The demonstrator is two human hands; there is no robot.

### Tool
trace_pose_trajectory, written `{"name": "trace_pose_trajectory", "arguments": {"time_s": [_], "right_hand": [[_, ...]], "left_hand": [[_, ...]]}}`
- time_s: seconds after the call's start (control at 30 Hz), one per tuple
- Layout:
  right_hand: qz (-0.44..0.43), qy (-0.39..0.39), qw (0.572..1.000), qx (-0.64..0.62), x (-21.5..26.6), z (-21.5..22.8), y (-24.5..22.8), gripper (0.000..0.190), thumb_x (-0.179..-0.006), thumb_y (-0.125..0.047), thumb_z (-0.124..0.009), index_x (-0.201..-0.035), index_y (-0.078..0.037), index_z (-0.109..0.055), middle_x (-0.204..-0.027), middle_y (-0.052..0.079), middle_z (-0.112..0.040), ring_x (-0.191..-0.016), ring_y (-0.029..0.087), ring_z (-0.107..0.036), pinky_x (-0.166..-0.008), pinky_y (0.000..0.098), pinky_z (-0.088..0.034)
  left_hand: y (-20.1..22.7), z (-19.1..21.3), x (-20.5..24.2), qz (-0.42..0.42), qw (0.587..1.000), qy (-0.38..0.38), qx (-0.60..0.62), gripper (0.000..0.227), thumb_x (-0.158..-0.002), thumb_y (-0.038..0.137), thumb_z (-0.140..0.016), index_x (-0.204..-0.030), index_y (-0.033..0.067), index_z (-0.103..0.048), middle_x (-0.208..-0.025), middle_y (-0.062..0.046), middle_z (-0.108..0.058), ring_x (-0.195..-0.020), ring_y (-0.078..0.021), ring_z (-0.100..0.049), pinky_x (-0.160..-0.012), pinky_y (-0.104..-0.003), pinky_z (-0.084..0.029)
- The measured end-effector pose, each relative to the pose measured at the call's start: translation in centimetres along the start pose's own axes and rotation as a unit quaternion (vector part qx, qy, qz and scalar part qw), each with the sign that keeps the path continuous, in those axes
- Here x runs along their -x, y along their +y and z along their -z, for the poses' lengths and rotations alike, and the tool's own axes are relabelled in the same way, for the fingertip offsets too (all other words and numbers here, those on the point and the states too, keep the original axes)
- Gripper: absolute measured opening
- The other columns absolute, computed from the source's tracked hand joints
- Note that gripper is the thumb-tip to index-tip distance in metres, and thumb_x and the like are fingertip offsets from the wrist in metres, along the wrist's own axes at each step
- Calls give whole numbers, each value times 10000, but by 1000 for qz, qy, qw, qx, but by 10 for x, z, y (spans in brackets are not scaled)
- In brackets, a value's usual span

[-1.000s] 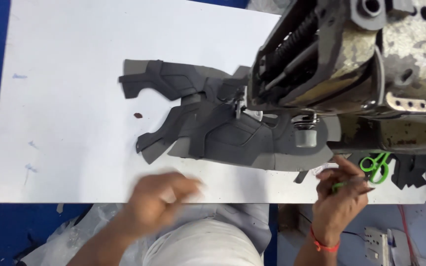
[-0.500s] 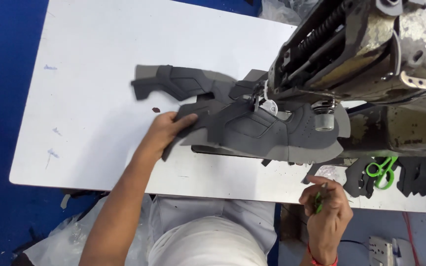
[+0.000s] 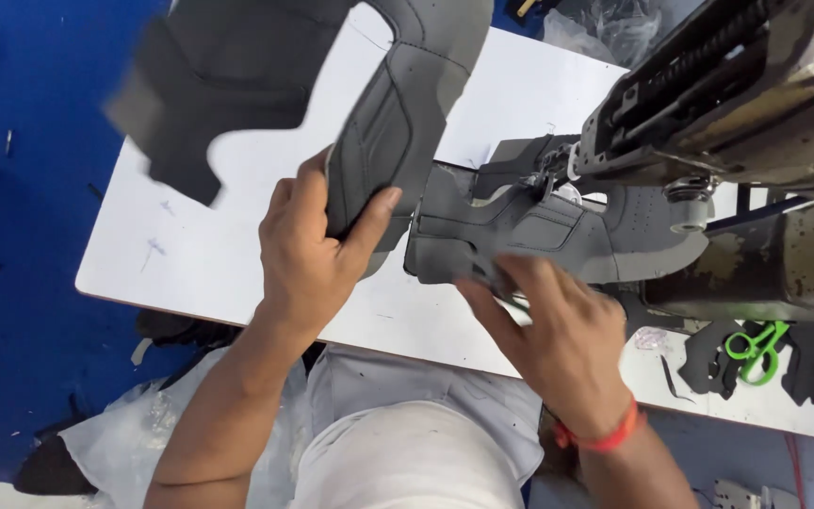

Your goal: The person uses a green utility knife to trim excess material from the edges of a gray and black shoe upper. They rotate the piece and cut along the seams, then place the trimmed upper on the table.

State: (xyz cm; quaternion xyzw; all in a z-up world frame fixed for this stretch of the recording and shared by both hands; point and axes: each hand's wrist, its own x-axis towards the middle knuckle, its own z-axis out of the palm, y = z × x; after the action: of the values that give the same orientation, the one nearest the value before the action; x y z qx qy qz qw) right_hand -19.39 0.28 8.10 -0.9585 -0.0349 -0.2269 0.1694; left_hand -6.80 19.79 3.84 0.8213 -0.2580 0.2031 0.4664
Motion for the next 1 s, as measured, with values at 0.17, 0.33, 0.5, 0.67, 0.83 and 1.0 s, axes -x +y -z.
{"name": "trace_pose_trajectory", "arguments": {"time_s": [0.17,0.33,0.5,0.67,0.83,1.0], "right_hand": [[54,-32,993,101,-32,-9,-16,340,-960,-383,-774,-933,-84,-616,-757,30,-669,-568,203,-655,-485,336,-487],[57,-79,987,124,-41,-8,-20,327,-987,-384,-697,-877,-103,-570,-709,11,-623,-570,196,-654,-458,343,-480],[61,-74,989,117,-33,-8,-8,298,-996,-354,-704,-866,-118,-576,-635,8,-599,-531,210,-635,-443,362,-466],[-16,-132,988,-79,7,-16,7,459,-873,-471,-794,-981,-58,-629,-574,17,-614,-439,171,-597,-424,335,-445],[-116,-162,952,-234,66,-25,44,553,-716,-398,-901,-1073,-36,-681,-570,41,-637,-410,135,-592,-419,291,-452],[-261,105,927,-249,95,-33,94,185,-980,-80,-658,-1134,-48,-561,-990,91,-716,-783,88,-712,-639,236,-568]], "left_hand": [[16,11,0,-29,999,-25,-28,438,-951,241,-853,-1265,27,-635,-1028,-63,-752,-771,-236,-647,-779,-354,-506],[23,13,-4,-110,993,-36,-30,400,-1024,226,-831,-1287,18,-612,-1122,-63,-757,-807,-156,-695,-855,-329,-471],[50,25,-27,-69,995,-68,-29,464,-869,252,-873,-1192,0,-657,-1008,-126,-759,-737,-297,-635,-757,-364,-502],[1,-3,-79,-73,980,-124,-137,610,-914,366,-885,-1315,-6,-615,-1140,-190,-679,-1027,-337,-666,-884,-442,-508],[-37,-81,-62,-172,968,-132,-127,640,-1027,323,-775,-1492,-24,-507,-1510,-254,-537,-1437,-420,-496,-1189,-464,-439],[4,-120,-42,112,889,-426,124,696,-911,388,-763,-1459,34,-520,-1093,-167,-701,-998,-274,-656,-872,-375,-513]]}}
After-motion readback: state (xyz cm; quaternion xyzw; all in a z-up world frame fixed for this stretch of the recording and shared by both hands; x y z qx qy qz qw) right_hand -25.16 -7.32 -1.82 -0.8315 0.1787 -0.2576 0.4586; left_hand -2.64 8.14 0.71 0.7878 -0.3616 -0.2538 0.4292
